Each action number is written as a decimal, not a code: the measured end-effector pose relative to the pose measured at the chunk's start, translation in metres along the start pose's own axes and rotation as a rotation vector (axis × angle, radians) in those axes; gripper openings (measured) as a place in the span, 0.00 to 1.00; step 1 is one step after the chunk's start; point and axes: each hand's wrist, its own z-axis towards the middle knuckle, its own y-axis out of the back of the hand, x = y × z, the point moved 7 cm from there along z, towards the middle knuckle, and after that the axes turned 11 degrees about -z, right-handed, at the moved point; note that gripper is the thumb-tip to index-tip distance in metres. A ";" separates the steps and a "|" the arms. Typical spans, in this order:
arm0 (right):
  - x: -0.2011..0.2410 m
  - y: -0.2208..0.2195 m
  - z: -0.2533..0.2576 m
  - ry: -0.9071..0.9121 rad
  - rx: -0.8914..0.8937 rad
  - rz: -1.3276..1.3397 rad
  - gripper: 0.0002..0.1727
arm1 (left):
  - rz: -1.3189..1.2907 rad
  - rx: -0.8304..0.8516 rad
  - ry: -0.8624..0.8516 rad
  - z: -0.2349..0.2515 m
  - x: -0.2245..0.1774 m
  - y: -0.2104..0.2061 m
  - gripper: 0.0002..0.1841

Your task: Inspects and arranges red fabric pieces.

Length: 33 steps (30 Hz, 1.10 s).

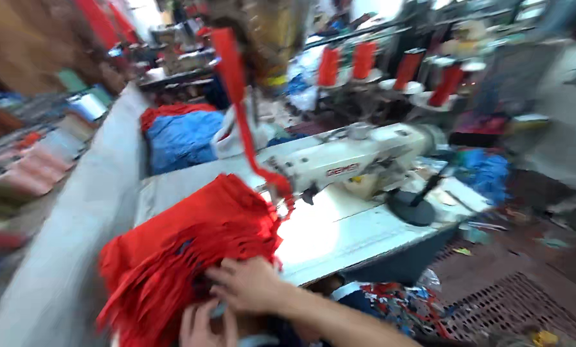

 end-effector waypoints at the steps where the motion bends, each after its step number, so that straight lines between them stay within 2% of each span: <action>1: 0.000 -0.001 0.006 -0.019 0.044 0.007 0.23 | 0.021 -0.052 0.020 0.003 -0.001 0.000 0.15; 3: 0.001 -0.006 0.018 -0.037 0.077 -0.005 0.25 | 0.087 -0.153 0.074 0.011 0.005 0.004 0.15; 5: 0.003 -0.012 0.023 -0.032 0.053 -0.010 0.26 | 0.138 -0.210 0.117 0.020 0.017 0.014 0.16; 7: 0.004 -0.018 0.022 -0.018 0.112 0.005 0.28 | 0.165 -0.242 0.124 0.028 0.026 0.029 0.16; 10: 0.005 -0.029 0.016 -0.027 0.274 0.052 0.19 | 0.186 -0.261 0.075 0.034 0.032 0.046 0.16; 14: -0.008 -0.028 0.004 0.023 0.093 0.173 0.16 | 0.184 -0.213 0.052 0.033 0.040 0.054 0.33; 18: -0.023 -0.031 -0.007 0.086 0.060 0.208 0.15 | 0.148 -0.192 0.107 0.031 0.043 0.050 0.40; 20: -0.025 -0.034 -0.008 0.109 0.072 0.220 0.15 | 0.170 -0.217 0.095 0.032 0.044 0.050 0.35; 22: -0.025 -0.036 -0.008 0.131 0.070 0.227 0.14 | 0.203 -0.291 0.083 0.034 0.045 0.057 0.25; 26: -0.026 -0.039 -0.010 0.161 0.048 0.227 0.12 | 0.199 -0.594 0.048 0.034 0.033 0.080 0.10; 28: -0.025 -0.039 -0.012 0.167 0.043 0.218 0.11 | 0.183 -0.647 0.064 0.035 0.029 0.082 0.09; 33: -0.028 -0.041 -0.015 0.154 0.010 0.214 0.12 | 0.099 -0.621 0.080 0.039 0.035 0.072 0.12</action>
